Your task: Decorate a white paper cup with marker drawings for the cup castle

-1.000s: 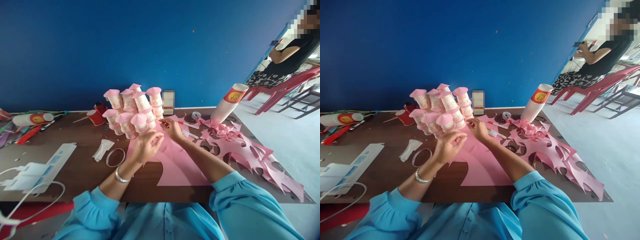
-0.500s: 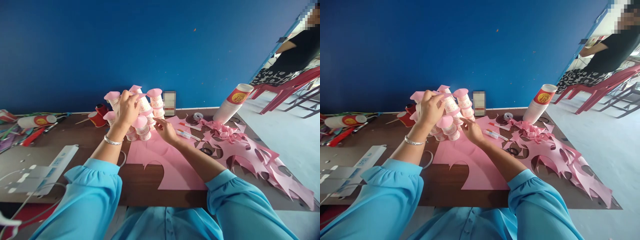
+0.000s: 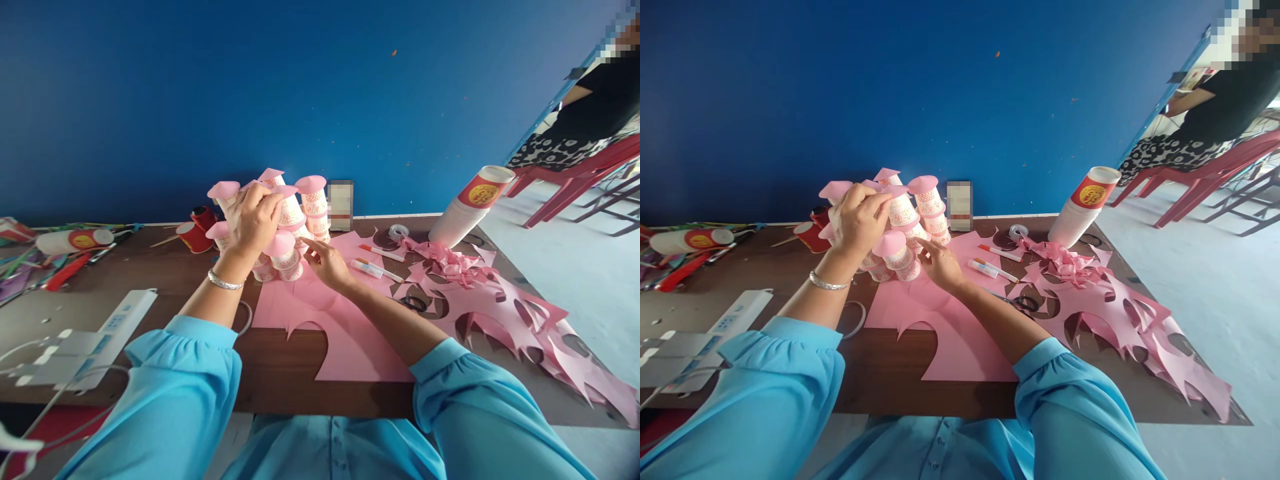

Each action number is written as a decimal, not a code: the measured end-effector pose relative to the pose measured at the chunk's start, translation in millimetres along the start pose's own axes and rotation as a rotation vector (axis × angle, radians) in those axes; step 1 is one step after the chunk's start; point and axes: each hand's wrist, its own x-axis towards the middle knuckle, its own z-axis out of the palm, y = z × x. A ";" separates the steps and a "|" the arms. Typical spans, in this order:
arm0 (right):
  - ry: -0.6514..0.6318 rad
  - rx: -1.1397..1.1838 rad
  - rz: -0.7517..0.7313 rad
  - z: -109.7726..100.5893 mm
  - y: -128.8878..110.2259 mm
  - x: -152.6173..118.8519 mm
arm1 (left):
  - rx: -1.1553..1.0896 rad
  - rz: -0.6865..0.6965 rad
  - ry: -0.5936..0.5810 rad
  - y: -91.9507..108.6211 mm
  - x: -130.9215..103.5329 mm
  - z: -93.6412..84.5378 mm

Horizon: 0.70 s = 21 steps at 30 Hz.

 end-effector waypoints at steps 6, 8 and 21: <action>-0.006 -0.001 0.013 1.6 -3.0 4.2 | -0.061 -0.038 -0.036 -2.7 -2.9 3.6; -0.003 -0.002 0.019 2.0 -4.3 6.8 | -0.053 -0.052 -0.054 -4.0 -3.8 4.2; 0.077 -0.026 0.105 -8.8 4.4 10.7 | -0.036 -0.065 0.007 0.0 -4.8 -11.9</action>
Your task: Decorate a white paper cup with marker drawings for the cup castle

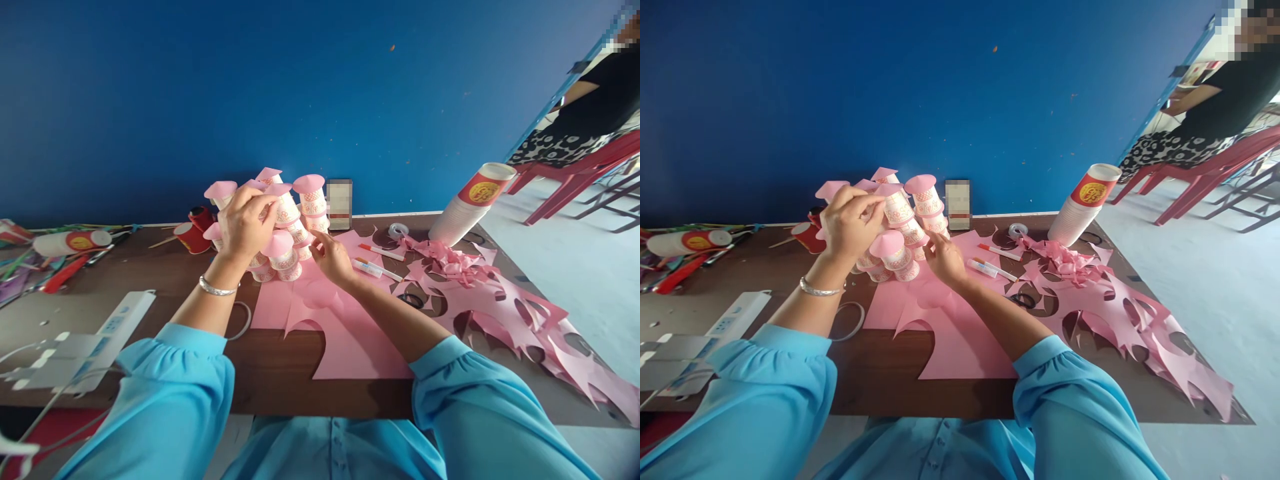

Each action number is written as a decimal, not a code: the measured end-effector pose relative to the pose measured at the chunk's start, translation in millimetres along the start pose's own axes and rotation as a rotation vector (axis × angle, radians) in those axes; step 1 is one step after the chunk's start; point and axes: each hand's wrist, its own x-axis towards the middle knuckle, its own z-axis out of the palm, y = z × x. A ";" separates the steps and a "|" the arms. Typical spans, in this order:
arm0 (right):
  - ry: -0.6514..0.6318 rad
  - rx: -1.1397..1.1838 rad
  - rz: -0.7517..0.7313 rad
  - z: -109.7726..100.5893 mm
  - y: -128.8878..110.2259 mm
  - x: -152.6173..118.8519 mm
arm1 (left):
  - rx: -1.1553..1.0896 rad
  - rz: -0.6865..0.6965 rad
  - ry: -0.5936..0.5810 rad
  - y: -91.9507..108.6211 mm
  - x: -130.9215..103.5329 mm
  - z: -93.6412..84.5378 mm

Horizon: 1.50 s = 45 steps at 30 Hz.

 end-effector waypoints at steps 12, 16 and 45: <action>0.019 0.029 0.154 -14.9 16.3 19.2 | -0.162 0.298 0.096 75.1 -58.0 -71.9; -0.009 0.042 0.180 -13.2 14.3 20.0 | -0.222 0.370 0.023 90.5 -73.6 -74.7; -0.133 -0.118 -0.039 -65.3 24.9 -58.1 | -0.399 0.314 -0.174 104.1 -129.7 -55.9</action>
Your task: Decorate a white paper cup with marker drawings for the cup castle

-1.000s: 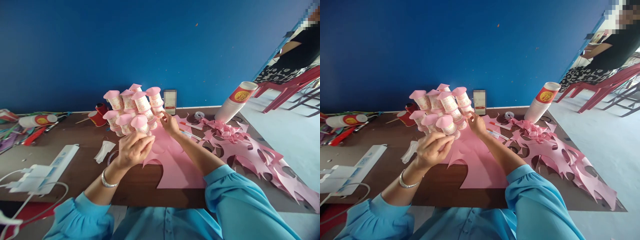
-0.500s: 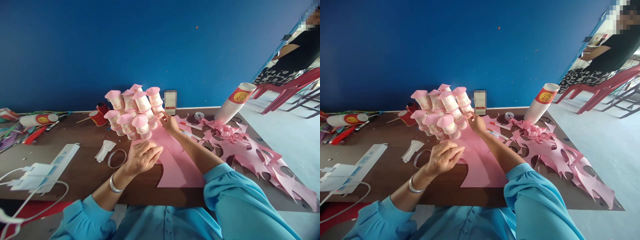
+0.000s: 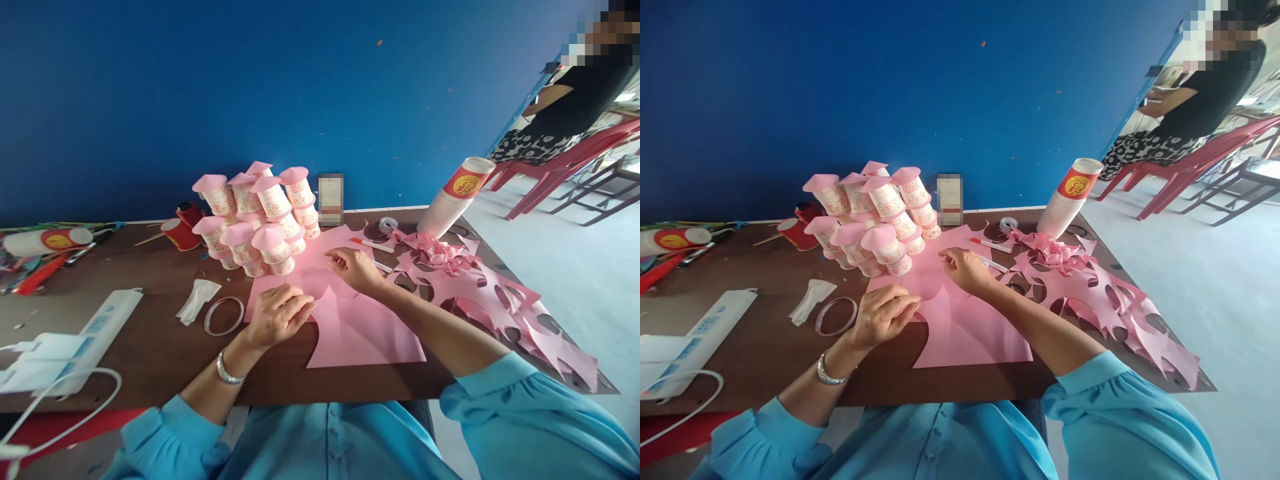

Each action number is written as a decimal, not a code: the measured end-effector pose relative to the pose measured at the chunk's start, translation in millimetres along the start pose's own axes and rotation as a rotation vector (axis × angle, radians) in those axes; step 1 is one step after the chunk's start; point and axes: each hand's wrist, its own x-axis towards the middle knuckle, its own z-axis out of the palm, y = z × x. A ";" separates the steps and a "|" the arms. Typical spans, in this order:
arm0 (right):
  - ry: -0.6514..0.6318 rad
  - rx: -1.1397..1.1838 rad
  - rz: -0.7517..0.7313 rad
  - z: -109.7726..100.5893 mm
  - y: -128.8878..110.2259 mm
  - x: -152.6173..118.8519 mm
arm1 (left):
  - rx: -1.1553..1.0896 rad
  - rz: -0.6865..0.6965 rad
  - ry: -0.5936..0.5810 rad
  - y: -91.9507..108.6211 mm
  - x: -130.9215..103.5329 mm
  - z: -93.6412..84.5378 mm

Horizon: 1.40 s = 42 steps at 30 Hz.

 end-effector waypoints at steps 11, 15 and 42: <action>-0.022 -0.338 -0.180 -12.5 26.4 -58.9 | 0.092 -0.068 -0.112 -3.4 -11.7 16.0; -0.023 -0.358 -0.152 -9.0 34.4 -58.0 | 0.196 -0.114 -0.193 -7.7 -11.3 0.9; -0.167 -0.487 -0.658 -8.2 1.0 -99.7 | 0.155 -0.310 -0.589 19.9 -57.9 -13.9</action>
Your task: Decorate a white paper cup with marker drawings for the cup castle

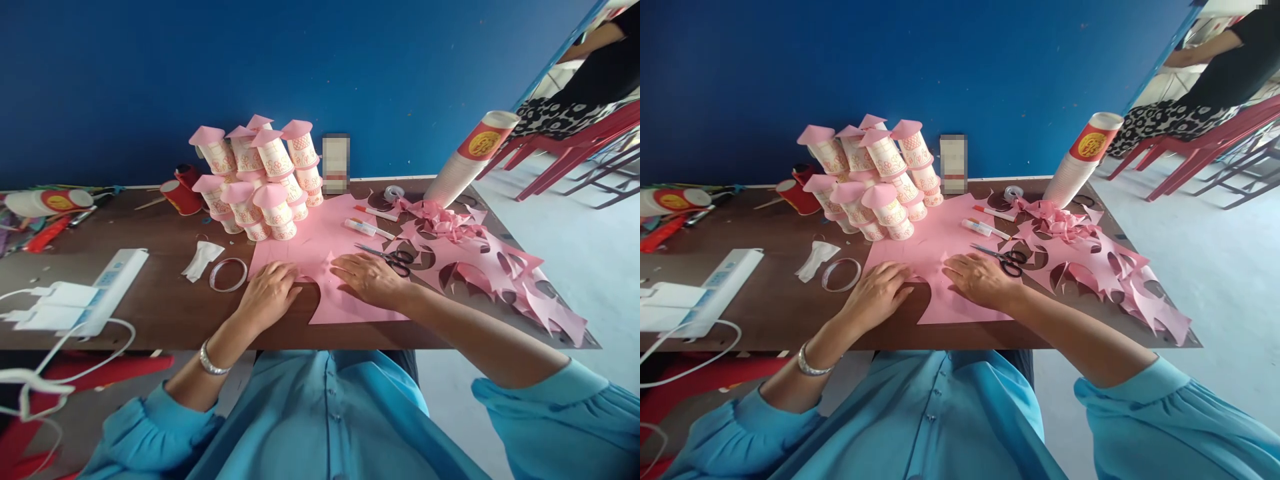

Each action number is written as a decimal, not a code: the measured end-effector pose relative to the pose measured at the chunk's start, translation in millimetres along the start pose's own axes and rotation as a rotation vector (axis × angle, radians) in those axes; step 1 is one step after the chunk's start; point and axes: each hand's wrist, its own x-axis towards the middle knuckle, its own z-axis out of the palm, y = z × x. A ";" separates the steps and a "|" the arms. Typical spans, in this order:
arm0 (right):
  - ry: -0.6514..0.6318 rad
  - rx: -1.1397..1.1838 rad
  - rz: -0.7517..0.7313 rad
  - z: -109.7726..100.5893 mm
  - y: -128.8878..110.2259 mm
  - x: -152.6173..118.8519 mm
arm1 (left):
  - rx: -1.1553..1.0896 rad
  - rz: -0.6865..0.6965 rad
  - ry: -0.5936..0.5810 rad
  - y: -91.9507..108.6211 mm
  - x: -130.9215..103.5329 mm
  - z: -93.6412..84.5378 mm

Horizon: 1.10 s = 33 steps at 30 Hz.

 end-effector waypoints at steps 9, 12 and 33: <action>-0.025 0.073 0.059 -1.5 -40.5 -44.8 | 0.029 0.004 0.098 3.1 -34.9 -6.1; -0.033 0.155 0.075 -1.2 -41.4 -50.7 | 0.060 0.002 0.122 4.5 -48.0 -11.8; -0.130 0.254 0.212 14.2 -44.8 -12.6 | 0.141 -0.310 0.096 -43.4 -97.7 -29.2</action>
